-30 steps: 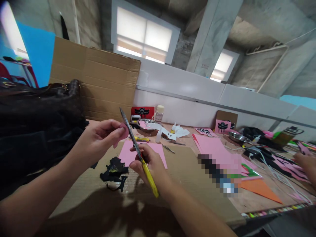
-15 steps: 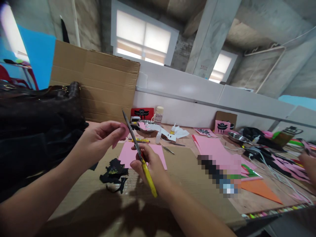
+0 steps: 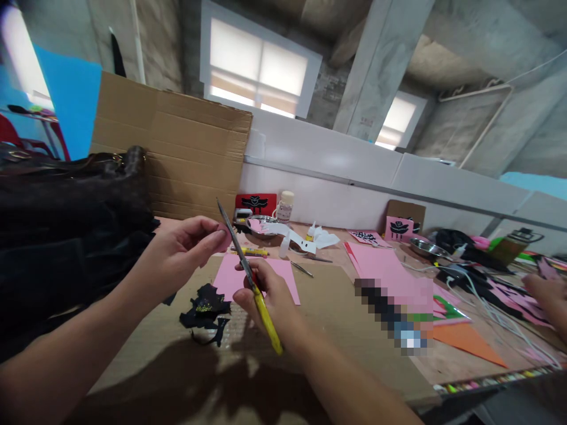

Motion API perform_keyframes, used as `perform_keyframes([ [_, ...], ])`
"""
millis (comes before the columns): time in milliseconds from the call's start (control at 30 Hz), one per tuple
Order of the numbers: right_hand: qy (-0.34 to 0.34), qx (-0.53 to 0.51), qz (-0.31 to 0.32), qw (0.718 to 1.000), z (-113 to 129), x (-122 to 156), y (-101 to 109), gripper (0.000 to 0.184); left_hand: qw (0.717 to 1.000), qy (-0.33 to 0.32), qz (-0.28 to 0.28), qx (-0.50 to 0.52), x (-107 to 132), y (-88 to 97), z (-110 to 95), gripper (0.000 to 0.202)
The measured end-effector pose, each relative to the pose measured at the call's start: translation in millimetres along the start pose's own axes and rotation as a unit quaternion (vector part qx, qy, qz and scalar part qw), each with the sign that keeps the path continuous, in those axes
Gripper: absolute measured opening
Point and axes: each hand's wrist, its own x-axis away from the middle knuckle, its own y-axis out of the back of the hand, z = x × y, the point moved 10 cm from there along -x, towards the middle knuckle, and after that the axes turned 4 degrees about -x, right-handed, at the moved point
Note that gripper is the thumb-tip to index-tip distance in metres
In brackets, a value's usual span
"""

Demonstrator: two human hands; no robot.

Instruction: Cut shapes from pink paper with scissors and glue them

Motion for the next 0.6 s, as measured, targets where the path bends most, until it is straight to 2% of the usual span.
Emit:
perform_keyframes([
  [200, -0.004, -0.001, -0.003, 1.000, 2.2, -0.4, -0.7, 0.049, 1.000, -0.016, 0.005, -0.014, 0.6, 1.1, -3.2, 0.025],
  [600, -0.007, 0.012, -0.003, 1.000, 3.6, -0.3, -0.6, 0.051, 1.000, 0.005, -0.003, -0.024, 0.2, 2.0, -2.1, 0.027],
])
